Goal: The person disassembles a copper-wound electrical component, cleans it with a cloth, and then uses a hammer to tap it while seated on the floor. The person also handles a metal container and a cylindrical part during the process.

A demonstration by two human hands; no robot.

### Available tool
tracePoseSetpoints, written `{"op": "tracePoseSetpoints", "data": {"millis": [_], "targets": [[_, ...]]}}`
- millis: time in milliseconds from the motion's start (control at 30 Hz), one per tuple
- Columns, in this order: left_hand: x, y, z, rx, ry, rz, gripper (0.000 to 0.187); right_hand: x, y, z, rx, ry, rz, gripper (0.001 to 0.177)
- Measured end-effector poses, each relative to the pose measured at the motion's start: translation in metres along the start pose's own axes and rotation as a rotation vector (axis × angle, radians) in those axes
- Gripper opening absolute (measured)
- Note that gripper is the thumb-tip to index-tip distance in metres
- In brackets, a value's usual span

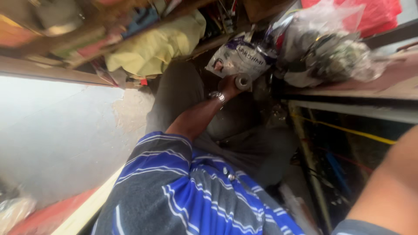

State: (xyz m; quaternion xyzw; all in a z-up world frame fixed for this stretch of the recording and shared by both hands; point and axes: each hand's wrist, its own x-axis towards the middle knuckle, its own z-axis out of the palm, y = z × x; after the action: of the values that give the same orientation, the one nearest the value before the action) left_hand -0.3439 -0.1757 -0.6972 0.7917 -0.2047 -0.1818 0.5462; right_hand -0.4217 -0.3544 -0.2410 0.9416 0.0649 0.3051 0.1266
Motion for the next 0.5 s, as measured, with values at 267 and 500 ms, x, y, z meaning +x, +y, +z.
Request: {"op": "tracePoseSetpoints", "data": {"millis": [267, 500], "targets": [[0.075, -0.029, -0.041, 0.004, -0.062, 0.263, 0.043, -0.029, -0.02, 0.015, 0.148, 0.19, -0.004, 0.023], [-0.031, 0.026, -0.08, 0.362, -0.418, 0.274, 0.033, -0.136, -0.116, 0.127, 0.654, 0.13, 0.331, 0.013]]}}
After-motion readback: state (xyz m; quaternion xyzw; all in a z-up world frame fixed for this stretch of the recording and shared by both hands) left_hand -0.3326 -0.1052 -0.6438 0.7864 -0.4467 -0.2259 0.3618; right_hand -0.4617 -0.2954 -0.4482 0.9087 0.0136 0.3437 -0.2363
